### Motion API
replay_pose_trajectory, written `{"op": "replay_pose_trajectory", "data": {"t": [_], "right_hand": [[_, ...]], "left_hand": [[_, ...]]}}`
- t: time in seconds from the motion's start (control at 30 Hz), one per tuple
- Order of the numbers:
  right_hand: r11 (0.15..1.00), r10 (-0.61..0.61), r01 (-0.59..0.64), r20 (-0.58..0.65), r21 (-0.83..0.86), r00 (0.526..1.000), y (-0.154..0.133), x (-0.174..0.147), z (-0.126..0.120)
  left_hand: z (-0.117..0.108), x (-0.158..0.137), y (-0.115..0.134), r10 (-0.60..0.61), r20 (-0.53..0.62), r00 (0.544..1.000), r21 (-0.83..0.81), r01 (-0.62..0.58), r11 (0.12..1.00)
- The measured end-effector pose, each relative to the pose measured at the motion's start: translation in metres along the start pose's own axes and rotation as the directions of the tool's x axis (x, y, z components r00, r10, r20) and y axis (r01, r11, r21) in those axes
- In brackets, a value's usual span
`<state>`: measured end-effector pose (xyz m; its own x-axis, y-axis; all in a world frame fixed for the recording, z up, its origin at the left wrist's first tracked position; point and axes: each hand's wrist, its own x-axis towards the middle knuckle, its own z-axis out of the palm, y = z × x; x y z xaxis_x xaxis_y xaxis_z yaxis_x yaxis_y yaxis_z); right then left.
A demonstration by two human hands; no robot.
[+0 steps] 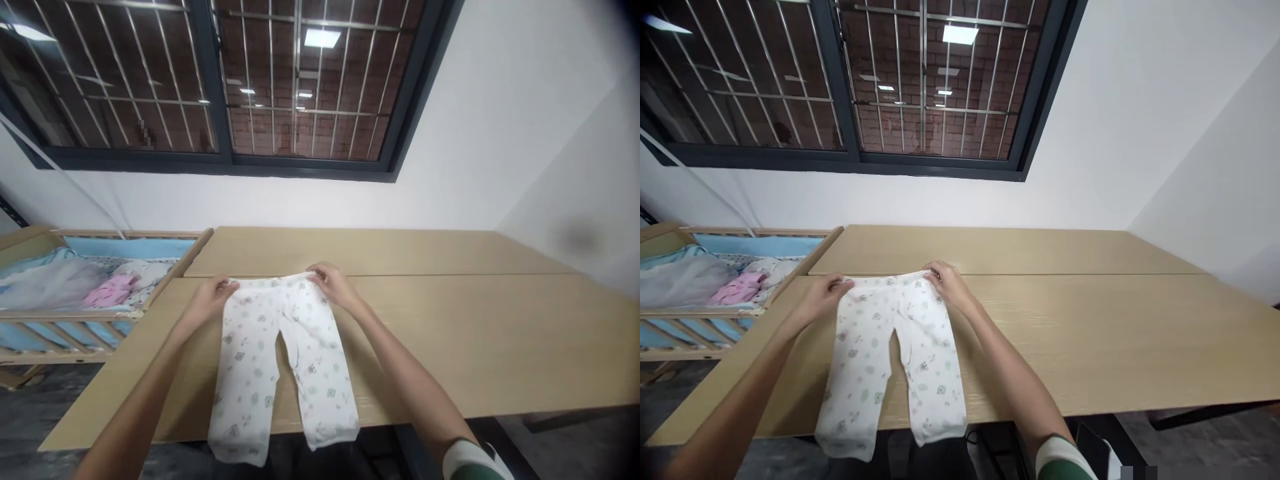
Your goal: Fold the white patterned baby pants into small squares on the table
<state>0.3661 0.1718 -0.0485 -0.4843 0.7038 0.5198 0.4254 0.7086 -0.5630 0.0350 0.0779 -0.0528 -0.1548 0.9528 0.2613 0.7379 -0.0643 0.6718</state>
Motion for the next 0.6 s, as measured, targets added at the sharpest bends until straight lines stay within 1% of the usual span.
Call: {"op": "replay_pose_trajectory", "data": {"t": [0.03, 0.1, 0.17, 0.23, 0.33, 0.4, 0.47, 0.53, 0.6], "right_hand": [[0.998, 0.064, -0.064, 0.037, 0.003, 0.997, 0.021, 0.004, 0.008], [0.980, 0.197, -0.199, 0.092, 0.007, 0.976, 0.056, 0.010, 0.026], [0.956, 0.291, -0.294, 0.110, 0.007, 0.950, 0.084, 0.013, 0.045], [0.940, 0.338, -0.341, 0.096, 0.006, 0.936, 0.104, 0.016, 0.060], [0.920, 0.389, -0.391, 0.061, 0.014, 0.919, 0.125, 0.021, 0.077], [0.903, 0.428, -0.429, 0.050, 0.022, 0.903, 0.135, 0.024, 0.083], [0.885, 0.462, -0.464, 0.047, 0.033, 0.886, 0.144, 0.026, 0.086], [0.869, 0.489, -0.491, 0.047, 0.052, 0.871, 0.152, 0.027, 0.086], [0.855, 0.510, -0.512, 0.050, 0.080, 0.859, 0.158, 0.027, 0.085]], "left_hand": [[0.017, 0.012, -0.005, -0.013, 0.047, 0.999, 0.021, 0.013, 1.000], [0.046, 0.032, -0.015, -0.054, 0.108, 0.993, 0.075, 0.046, 0.996], [0.068, 0.047, -0.022, -0.111, 0.119, 0.987, 0.131, 0.095, 0.987], [0.084, 0.057, -0.025, -0.169, 0.133, 0.977, 0.190, 0.142, 0.971], [0.097, 0.067, -0.023, -0.228, 0.147, 0.963, 0.265, 0.183, 0.947], [0.099, 0.071, -0.015, -0.240, 0.141, 0.960, 0.305, 0.189, 0.933], [0.099, 0.071, -0.001, -0.230, 0.115, 0.966, 0.343, 0.179, 0.922], [0.099, 0.063, 0.020, -0.183, 0.084, 0.980, 0.370, 0.140, 0.919], [0.104, 0.043, 0.048, -0.098, 0.092, 0.991, 0.377, 0.056, 0.924]]}}
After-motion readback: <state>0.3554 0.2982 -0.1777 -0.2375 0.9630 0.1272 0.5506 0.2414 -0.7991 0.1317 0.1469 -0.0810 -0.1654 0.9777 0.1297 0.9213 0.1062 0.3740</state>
